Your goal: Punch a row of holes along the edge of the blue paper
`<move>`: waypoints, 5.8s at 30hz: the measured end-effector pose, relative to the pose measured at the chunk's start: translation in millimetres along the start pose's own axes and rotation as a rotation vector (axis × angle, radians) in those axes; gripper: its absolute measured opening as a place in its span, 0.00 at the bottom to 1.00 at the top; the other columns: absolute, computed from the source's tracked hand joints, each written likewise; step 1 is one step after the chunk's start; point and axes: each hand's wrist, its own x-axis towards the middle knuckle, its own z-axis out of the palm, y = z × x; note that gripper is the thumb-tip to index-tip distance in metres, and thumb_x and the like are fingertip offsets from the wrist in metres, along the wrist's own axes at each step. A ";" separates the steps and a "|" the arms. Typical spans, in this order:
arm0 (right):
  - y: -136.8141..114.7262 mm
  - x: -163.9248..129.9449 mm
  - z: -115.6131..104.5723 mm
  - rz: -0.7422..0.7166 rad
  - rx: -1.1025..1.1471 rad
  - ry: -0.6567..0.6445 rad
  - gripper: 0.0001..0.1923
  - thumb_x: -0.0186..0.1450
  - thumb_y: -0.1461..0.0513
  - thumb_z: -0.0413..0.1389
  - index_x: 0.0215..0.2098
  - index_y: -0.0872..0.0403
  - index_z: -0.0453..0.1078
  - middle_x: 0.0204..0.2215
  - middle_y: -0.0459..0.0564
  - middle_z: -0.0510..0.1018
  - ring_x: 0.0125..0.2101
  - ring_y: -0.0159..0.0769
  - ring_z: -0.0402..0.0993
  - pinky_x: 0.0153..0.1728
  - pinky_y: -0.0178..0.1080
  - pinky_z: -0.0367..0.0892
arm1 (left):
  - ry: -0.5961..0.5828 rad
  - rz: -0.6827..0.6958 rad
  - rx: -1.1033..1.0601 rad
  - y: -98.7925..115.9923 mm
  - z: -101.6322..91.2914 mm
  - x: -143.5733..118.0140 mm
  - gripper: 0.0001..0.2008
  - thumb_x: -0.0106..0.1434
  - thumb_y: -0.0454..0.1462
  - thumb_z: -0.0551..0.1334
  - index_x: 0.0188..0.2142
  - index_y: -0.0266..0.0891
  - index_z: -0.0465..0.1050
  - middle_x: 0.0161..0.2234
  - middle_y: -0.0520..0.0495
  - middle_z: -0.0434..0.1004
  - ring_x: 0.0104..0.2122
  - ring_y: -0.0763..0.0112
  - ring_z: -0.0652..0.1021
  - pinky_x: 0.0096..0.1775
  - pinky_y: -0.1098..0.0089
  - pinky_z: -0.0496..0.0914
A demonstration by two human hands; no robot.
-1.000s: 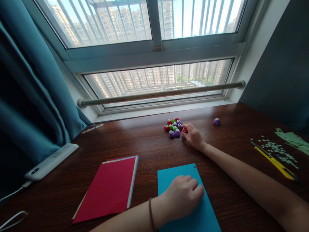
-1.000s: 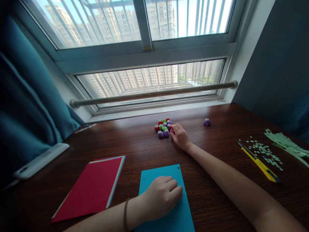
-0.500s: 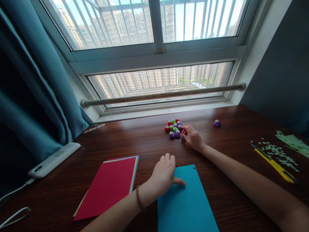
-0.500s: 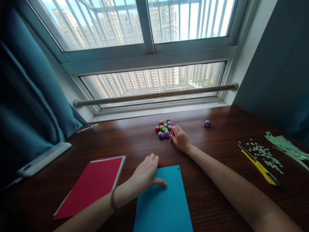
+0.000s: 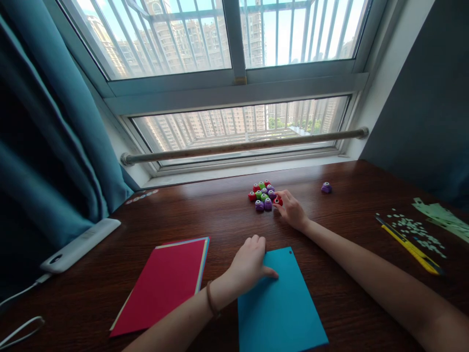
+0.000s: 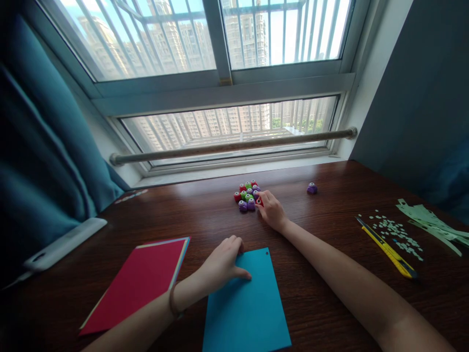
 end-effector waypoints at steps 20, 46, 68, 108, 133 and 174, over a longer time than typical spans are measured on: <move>-41.0 19.8 -39.3 0.366 0.661 0.269 0.14 0.59 0.55 0.57 0.37 0.57 0.70 0.37 0.54 0.72 0.37 0.40 0.72 0.40 0.42 0.71 | 0.051 0.104 -0.163 -12.2 5.7 4.4 0.19 0.42 0.43 0.71 0.27 0.37 0.67 0.31 0.50 0.69 0.34 0.63 0.69 0.32 0.70 0.61; -62.9 -82.3 -82.1 0.654 0.877 -0.186 0.13 0.62 0.57 0.56 0.42 0.55 0.64 0.40 0.52 0.74 0.38 0.39 0.73 0.39 0.41 0.70 | 0.173 0.132 -0.672 -16.2 4.5 16.3 0.10 0.59 0.38 0.57 0.35 0.34 0.72 0.34 0.45 0.76 0.36 0.65 0.74 0.37 0.70 0.67; -66.2 -83.6 -83.9 0.617 0.829 -0.225 0.15 0.61 0.57 0.57 0.44 0.54 0.66 0.35 0.50 0.75 0.36 0.37 0.73 0.37 0.39 0.70 | 0.204 0.116 -0.657 -16.8 7.5 17.7 0.10 0.58 0.38 0.59 0.36 0.34 0.74 0.36 0.45 0.77 0.37 0.64 0.75 0.40 0.70 0.67; -78.7 -85.0 -88.8 0.308 0.446 -0.315 0.08 0.62 0.61 0.55 0.41 0.51 0.68 0.39 0.50 0.67 0.38 0.35 0.69 0.38 0.36 0.71 | 0.405 0.213 0.018 3.7 20.6 -2.5 0.19 0.61 0.41 0.58 0.49 0.35 0.63 0.50 0.37 0.64 0.51 0.53 0.65 0.50 0.55 0.61; -75.6 -83.0 -89.4 0.293 0.387 -0.370 0.05 0.60 0.61 0.58 0.36 0.51 0.71 0.34 0.48 0.71 0.30 0.33 0.67 0.32 0.35 0.66 | 0.226 0.297 0.043 9.9 38.2 -8.8 0.26 0.54 0.48 0.63 0.45 0.35 0.59 0.47 0.37 0.61 0.48 0.53 0.65 0.47 0.54 0.62; -77.3 -93.9 -80.8 0.423 0.384 -0.298 0.18 0.59 0.65 0.57 0.47 0.53 0.61 0.37 0.47 0.71 0.35 0.32 0.69 0.39 0.36 0.67 | 0.182 0.435 0.122 6.4 37.0 -5.2 0.26 0.63 0.46 0.55 0.56 0.33 0.56 0.54 0.35 0.60 0.54 0.54 0.63 0.53 0.56 0.60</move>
